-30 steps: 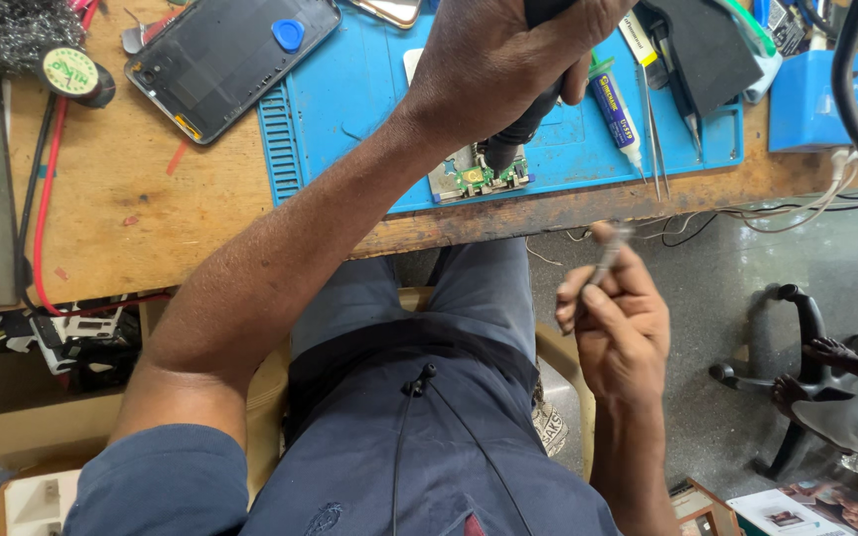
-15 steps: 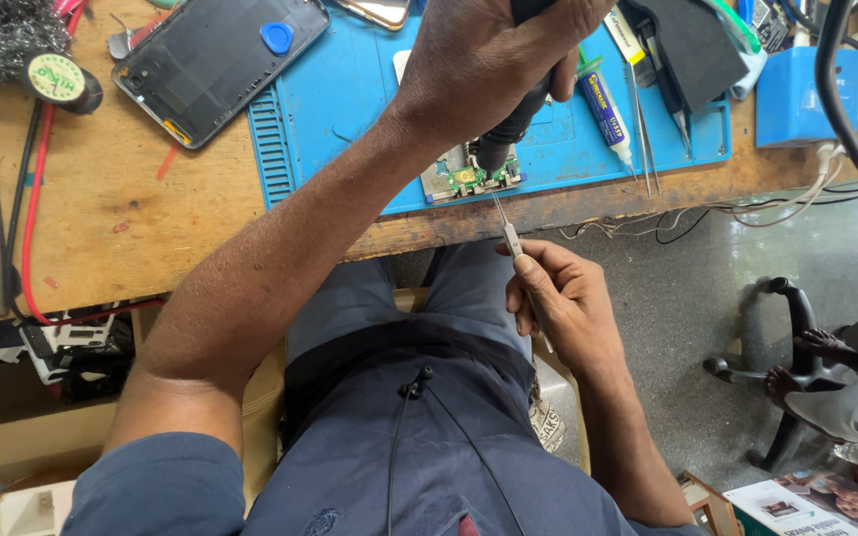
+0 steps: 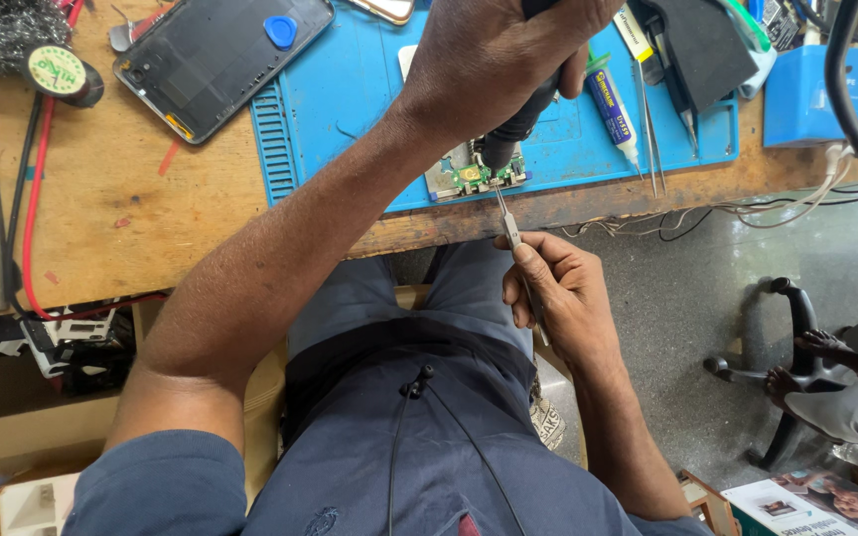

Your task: The person uses a hot air gun and tweezers to rework components on a phone motherboard held in a fixture on a blue mat, then picks up a soldering iron and solders the board. They reposition the board and continue soldering with the iron by hand.

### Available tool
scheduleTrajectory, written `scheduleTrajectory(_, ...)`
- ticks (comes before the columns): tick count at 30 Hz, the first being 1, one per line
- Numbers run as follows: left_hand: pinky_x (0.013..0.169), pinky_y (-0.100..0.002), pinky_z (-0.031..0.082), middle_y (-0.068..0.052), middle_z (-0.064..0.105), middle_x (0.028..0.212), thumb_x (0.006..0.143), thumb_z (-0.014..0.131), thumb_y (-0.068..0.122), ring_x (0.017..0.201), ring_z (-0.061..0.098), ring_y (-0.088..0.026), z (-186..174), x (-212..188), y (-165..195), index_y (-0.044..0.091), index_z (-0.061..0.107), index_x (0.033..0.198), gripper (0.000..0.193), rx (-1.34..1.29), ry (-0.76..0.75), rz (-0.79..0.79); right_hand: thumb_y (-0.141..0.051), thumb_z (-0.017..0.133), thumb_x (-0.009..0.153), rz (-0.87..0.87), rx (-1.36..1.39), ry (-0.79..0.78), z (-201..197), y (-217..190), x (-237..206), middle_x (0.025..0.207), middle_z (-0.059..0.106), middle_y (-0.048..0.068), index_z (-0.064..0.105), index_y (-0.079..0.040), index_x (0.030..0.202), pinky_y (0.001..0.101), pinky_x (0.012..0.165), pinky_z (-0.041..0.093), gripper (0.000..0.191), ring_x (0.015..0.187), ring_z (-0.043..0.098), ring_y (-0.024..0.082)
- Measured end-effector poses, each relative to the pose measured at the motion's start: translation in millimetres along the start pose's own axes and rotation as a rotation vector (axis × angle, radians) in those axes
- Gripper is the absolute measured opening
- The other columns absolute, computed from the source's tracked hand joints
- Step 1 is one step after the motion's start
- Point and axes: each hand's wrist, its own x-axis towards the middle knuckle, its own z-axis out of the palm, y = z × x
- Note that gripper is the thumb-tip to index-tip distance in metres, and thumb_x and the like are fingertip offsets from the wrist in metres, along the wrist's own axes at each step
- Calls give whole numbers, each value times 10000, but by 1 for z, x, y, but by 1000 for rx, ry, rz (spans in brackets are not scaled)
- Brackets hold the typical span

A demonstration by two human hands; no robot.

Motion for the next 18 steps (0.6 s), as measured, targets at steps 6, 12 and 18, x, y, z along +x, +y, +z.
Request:
scheduleTrajectory(6,558,-222,612,13,728,715,1204,524,392,644,781,-69,1,0,0,157,707,1139,305,19,-10,-70,-231,577,1062,-4,-13,0,0,0,1,643,636,34,702,-1,1162,190,408,384,280,446,530,48)
scheduleTrajectory(12,557,-223,600,13,720,705,1199,526,390,630,764,-67,2,0,-1,156,701,1105,307,11,-8,-56,-215,581,1059,1,3,5,-1,0,1,649,641,35,703,-6,1162,191,396,378,263,444,532,47)
scheduleTrajectory(18,564,-229,611,14,725,706,1201,533,397,631,770,-71,2,-1,-1,156,702,1101,311,15,-17,-74,-211,586,1062,23,61,-22,-4,0,2,630,637,42,702,15,1147,181,385,346,268,428,518,48)
